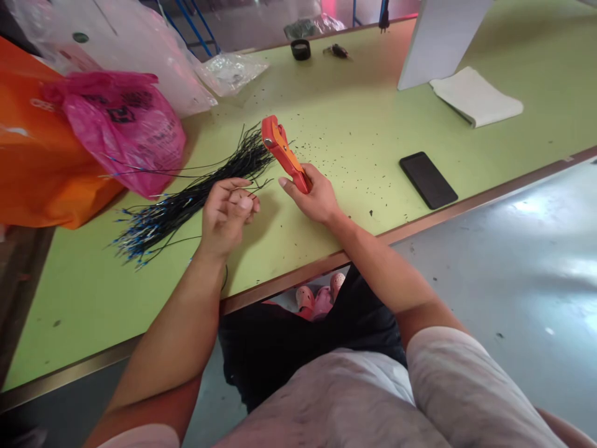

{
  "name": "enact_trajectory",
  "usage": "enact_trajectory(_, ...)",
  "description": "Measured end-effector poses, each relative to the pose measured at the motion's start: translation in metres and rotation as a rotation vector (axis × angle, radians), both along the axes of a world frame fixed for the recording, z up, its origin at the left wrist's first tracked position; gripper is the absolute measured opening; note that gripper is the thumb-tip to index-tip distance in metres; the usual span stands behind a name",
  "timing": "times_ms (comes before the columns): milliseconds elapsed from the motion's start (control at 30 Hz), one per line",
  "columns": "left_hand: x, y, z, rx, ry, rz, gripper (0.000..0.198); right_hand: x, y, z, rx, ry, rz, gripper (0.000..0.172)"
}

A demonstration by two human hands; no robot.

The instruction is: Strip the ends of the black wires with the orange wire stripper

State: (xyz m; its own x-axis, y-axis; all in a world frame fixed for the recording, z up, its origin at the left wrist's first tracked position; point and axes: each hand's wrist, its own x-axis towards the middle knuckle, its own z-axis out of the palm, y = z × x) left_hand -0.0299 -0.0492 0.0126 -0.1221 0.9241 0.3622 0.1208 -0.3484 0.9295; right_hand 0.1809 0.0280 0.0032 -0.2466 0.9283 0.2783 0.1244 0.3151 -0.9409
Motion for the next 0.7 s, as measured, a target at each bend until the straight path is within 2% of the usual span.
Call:
enact_trajectory(100, 0.0018, -0.0021, 0.0023, -0.059, -0.019, -0.028, 0.051, -0.0003, -0.0008, -0.0017, -0.043, 0.032, 0.043, 0.070)
enact_trajectory(267, 0.0067, -0.0037, 0.0025, -0.058, 0.056, 0.017, 0.051, -0.0030, -0.0042, -0.0010, -0.162, 0.153, 0.199, 0.077)
enact_trajectory(333, 0.0081, -0.0020, 0.0001, -0.082, 0.025, 0.028, 0.053, -0.0031, -0.0042, -0.0005, -0.175, 0.144, 0.232, 0.072)
enact_trajectory(433, 0.0076, 0.0021, -0.0042, -0.106, -0.036, 0.065, 0.055, -0.0012, -0.0031, 0.0004, -0.109, 0.075, 0.230, 0.062)
enact_trajectory(600, 0.0039, 0.0053, -0.0059, -0.104, -0.034, 0.131, 0.052, 0.0011, -0.0015, -0.0021, 0.097, -0.036, 0.237, 0.066)
enact_trajectory(700, 0.0040, 0.0049, -0.0043, -0.095, -0.024, 0.145, 0.053, -0.0006, -0.0011, -0.0087, 0.203, -0.104, 0.215, 0.062)
